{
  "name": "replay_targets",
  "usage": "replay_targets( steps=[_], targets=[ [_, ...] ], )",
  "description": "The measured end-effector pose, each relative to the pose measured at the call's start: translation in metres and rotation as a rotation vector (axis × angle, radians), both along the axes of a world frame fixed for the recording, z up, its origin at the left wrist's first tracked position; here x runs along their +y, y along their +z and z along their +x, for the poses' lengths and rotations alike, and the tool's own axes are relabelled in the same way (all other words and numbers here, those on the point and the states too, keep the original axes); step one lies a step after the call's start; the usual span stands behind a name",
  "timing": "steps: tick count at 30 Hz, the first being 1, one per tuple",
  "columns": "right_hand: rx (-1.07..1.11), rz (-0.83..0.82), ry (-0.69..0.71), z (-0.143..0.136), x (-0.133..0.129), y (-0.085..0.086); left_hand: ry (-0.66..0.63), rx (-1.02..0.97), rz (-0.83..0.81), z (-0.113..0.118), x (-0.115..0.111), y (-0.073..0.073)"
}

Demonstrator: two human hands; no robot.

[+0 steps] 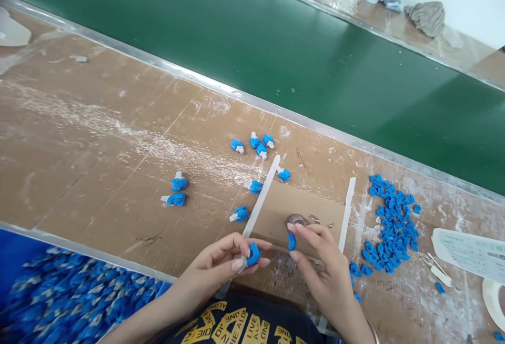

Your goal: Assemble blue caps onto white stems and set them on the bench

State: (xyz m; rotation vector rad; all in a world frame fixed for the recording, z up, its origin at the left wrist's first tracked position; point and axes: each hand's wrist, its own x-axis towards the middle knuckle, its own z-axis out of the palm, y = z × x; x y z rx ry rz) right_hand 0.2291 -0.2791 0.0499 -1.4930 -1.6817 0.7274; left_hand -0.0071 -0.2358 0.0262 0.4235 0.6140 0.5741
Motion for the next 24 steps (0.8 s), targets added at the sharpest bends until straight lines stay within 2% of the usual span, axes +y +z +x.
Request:
replay_targets(
  steps=[5,9,19,24],
  targets=[
    [0.505,-0.162,-0.153,-0.012,-0.011,-0.002,-0.015,-0.09,-0.089,0.007,0.004,0.006],
    [0.658,-0.196,-0.166,-0.019,-0.014,-0.002,0.018,-0.096,-0.108,0.019,0.006,0.005],
    [0.554,-0.103,-0.068,-0.042,-0.009,0.007,0.188,-0.126,0.011,0.035,0.0,0.001],
    [0.329,0.004,0.007,-0.042,-0.007,0.002,0.232,-0.095,0.026,0.034,-0.002,-0.002]
  ],
)
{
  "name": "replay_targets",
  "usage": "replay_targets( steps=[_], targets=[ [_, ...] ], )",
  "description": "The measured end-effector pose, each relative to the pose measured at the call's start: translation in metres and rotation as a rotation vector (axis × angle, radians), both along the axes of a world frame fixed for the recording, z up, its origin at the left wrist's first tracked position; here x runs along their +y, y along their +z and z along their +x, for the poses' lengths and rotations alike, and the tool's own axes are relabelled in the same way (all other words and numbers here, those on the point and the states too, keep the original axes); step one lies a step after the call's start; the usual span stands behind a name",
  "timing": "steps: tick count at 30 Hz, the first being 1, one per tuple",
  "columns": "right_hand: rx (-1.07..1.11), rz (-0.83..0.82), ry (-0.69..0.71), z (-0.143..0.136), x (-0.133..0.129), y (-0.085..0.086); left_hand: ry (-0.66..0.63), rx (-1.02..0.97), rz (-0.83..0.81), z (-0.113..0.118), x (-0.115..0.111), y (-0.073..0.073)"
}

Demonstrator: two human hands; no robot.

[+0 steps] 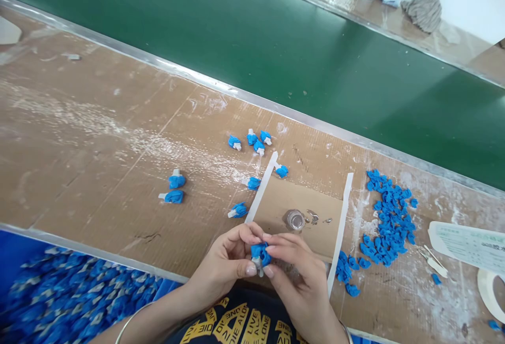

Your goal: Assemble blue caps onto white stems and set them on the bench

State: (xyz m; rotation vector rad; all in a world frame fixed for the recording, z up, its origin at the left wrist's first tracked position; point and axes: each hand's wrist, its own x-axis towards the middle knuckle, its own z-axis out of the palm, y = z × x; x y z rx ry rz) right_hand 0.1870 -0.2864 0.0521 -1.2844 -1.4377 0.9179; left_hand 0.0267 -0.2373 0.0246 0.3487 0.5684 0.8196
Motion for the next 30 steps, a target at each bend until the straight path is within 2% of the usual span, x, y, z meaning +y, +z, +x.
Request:
replay_targets(
  steps=[4,8,15,18,20,21,22,24,25,26,28,30],
  targets=[
    [-0.343,0.227,0.034,0.001,-0.001,-0.001,0.0,0.07,0.001,0.0,0.003,0.002],
    [-0.58,0.278,0.152,0.006,-0.004,0.005,0.007,0.129,0.017,0.001,0.007,0.005],
    [-0.675,0.254,0.137,0.003,-0.013,0.005,0.015,0.152,0.082,0.006,0.009,0.006],
    [-0.614,0.197,0.231,0.012,-0.012,0.008,0.014,0.159,0.106,0.008,0.01,0.009],
    [-0.579,0.149,0.274,0.034,-0.002,0.011,-0.031,0.12,0.111,0.008,0.011,0.013],
    [-0.583,0.131,0.231,0.051,0.006,0.011,-0.06,0.091,0.119,0.007,0.012,0.014],
    [-0.619,0.11,0.104,0.072,0.015,0.01,-0.086,0.069,0.129,0.007,0.013,0.016],
    [-0.739,0.111,-0.363,0.12,0.038,0.005,-0.109,0.065,0.137,0.004,0.016,0.018],
    [-0.824,0.073,-0.518,0.146,0.05,0.0,-0.102,0.082,0.137,0.001,0.019,0.018],
    [-0.895,0.042,-0.568,0.17,0.062,-0.005,-0.088,0.108,0.133,-0.001,0.021,0.018],
    [-0.921,-0.01,-0.527,0.208,0.08,-0.016,-0.046,0.182,0.13,-0.008,0.026,0.017],
    [-0.933,-0.04,-0.473,0.23,0.09,-0.026,0.031,0.264,0.189,-0.016,0.031,0.014]
  ],
)
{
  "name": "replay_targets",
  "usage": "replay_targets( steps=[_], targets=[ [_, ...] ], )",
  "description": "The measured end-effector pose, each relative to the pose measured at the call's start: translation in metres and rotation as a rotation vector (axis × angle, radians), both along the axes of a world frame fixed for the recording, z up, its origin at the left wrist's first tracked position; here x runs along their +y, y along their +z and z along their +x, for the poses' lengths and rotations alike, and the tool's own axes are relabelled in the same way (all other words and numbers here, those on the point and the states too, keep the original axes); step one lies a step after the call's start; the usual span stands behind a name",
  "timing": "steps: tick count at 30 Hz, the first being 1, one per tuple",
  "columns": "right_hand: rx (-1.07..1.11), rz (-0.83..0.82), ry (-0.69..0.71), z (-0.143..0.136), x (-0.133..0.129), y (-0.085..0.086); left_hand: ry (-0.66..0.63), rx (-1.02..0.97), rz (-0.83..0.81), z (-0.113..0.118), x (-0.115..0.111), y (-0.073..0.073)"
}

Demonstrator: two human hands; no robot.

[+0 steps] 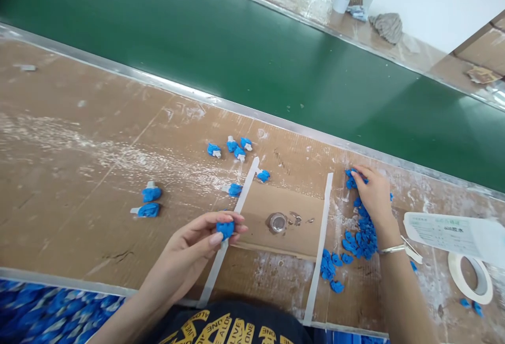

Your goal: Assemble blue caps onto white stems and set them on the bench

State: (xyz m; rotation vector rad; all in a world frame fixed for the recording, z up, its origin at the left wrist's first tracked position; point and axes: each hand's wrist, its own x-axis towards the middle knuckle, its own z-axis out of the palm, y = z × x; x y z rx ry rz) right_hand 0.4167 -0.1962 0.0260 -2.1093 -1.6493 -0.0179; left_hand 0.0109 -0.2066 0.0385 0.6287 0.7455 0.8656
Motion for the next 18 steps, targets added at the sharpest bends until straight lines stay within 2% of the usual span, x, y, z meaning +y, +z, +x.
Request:
replay_targets(
  steps=[3,6,9,11,13,14,17,18],
  targets=[
    [-0.002,-0.049,0.042,0.009,0.003,-0.007,0.143,0.169,0.214,-0.013,0.005,-0.01],
    [-0.009,-0.077,0.081,0.009,0.001,-0.007,0.258,0.566,0.558,-0.023,0.011,-0.024],
    [-0.036,-0.096,0.123,0.012,0.003,-0.004,0.185,0.984,0.942,-0.027,0.016,-0.037],
    [-0.066,-0.096,0.144,0.011,0.004,-0.002,0.068,1.083,1.105,-0.027,0.018,-0.039],
    [-0.103,-0.078,0.146,0.005,0.001,0.002,0.015,1.089,1.179,-0.03,0.019,-0.036],
    [-0.123,-0.056,0.135,-0.003,-0.003,0.004,0.03,1.094,1.19,-0.033,0.019,-0.034],
    [-0.123,0.046,0.12,-0.041,-0.023,0.014,0.192,1.217,1.162,-0.055,0.025,-0.028],
    [-0.08,0.057,0.165,-0.059,-0.031,0.017,0.244,1.295,1.145,-0.065,0.029,-0.027]
  ],
)
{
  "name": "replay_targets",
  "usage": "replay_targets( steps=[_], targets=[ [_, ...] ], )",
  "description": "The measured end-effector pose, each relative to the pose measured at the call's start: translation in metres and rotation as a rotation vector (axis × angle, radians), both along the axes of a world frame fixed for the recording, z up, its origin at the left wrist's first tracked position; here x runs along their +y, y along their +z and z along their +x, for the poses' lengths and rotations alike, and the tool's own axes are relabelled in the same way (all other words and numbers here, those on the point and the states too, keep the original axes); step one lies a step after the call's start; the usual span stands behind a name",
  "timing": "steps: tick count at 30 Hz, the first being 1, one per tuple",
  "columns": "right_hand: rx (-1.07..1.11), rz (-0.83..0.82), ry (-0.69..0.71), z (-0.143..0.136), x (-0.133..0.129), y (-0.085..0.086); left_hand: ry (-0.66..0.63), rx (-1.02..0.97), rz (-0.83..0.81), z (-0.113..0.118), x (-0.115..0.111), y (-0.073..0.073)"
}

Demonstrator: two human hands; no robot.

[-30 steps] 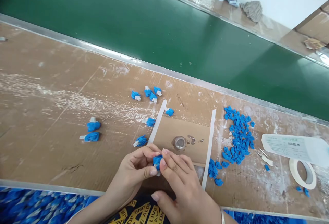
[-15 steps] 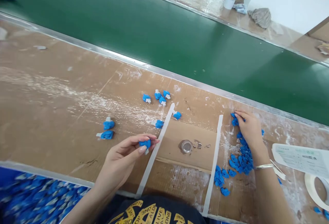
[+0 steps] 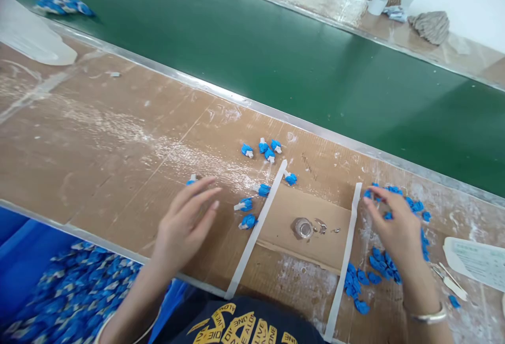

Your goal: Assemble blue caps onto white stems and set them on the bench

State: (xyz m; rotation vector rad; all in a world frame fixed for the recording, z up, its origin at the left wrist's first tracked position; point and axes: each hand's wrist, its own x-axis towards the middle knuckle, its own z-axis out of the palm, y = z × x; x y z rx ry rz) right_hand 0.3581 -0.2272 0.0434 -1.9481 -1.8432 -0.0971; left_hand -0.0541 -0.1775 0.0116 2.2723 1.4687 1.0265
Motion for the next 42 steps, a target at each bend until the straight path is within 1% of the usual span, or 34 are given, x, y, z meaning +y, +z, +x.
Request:
replay_targets(
  steps=[1,2,3,5,7,10,12,14,16,18,20,23,24,25,26,27,29,30,31,32,34,35,38,42],
  targets=[
    [0.043,-0.029,0.083,-0.018,-0.008,0.003,0.059,0.046,0.015,-0.011,0.005,0.0],
    [0.08,-0.046,0.19,-0.036,-0.015,0.006,0.09,0.087,0.014,-0.022,0.011,0.0],
    [0.09,-0.053,0.31,-0.052,-0.02,0.008,0.091,0.111,-0.004,-0.033,0.018,0.0],
    [0.091,-0.081,0.476,-0.077,-0.028,0.01,0.012,0.125,-0.083,-0.053,0.034,0.001],
    [0.055,-0.089,0.56,-0.091,-0.03,0.01,-0.14,0.164,-0.187,-0.07,0.05,0.003],
    [-0.029,-0.079,0.587,-0.099,-0.029,0.009,-0.373,0.282,-0.329,-0.087,0.071,0.006],
    [-0.05,-0.08,0.594,-0.1,-0.027,0.008,-0.447,0.28,-0.365,-0.093,0.081,0.006],
    [-0.011,-0.086,0.599,-0.102,-0.026,0.007,-0.46,0.227,-0.349,-0.095,0.088,0.005],
    [0.096,-0.088,0.58,-0.106,-0.028,0.006,-0.437,0.198,-0.305,-0.095,0.092,0.003],
    [0.273,-0.101,0.523,-0.112,-0.034,0.005,-0.398,0.203,-0.299,-0.093,0.093,0.003],
    [0.517,-0.123,0.431,-0.121,-0.041,0.005,-0.335,0.193,-0.334,-0.091,0.092,0.006],
    [0.92,-0.133,0.289,-0.136,-0.052,0.005,-0.188,0.109,-0.388,-0.083,0.08,0.018],
    [1.04,-0.119,0.256,-0.141,-0.055,0.005,-0.155,0.04,-0.394,-0.078,0.072,0.024],
    [1.146,-0.102,0.233,-0.146,-0.056,0.005,-0.15,-0.059,-0.417,-0.071,0.063,0.03],
    [1.239,-0.083,0.22,-0.151,-0.057,0.006,-0.177,-0.186,-0.458,-0.063,0.053,0.037],
    [1.317,-0.064,0.215,-0.155,-0.057,0.006,-0.23,-0.333,-0.531,-0.053,0.042,0.043],
    [1.432,-0.03,0.222,-0.162,-0.055,0.007,-0.374,-0.618,-0.751,-0.03,0.019,0.051],
    [1.467,-0.017,0.229,-0.164,-0.054,0.008,-0.435,-0.737,-0.87,-0.018,0.009,0.052],
    [1.488,-0.01,0.236,-0.165,-0.053,0.009,-0.477,-0.844,-0.989,-0.006,0.0,0.051],
    [1.496,-0.005,0.241,-0.166,-0.053,0.01,-0.494,-0.937,-1.098,0.006,-0.008,0.049],
    [1.472,-0.014,0.254,-0.168,-0.054,0.013,-0.461,-1.098,-1.262,0.028,-0.02,0.04],
    [1.444,-0.02,0.262,-0.169,-0.055,0.014,-0.43,-1.157,-1.313,0.036,-0.024,0.035],
    [1.321,-0.025,0.33,-0.174,-0.057,0.019,-0.391,-1.237,-1.361,0.053,-0.033,0.024],
    [1.145,-0.04,0.446,-0.179,-0.055,0.018,-0.374,-1.256,-1.314,0.059,-0.041,0.018]
  ],
)
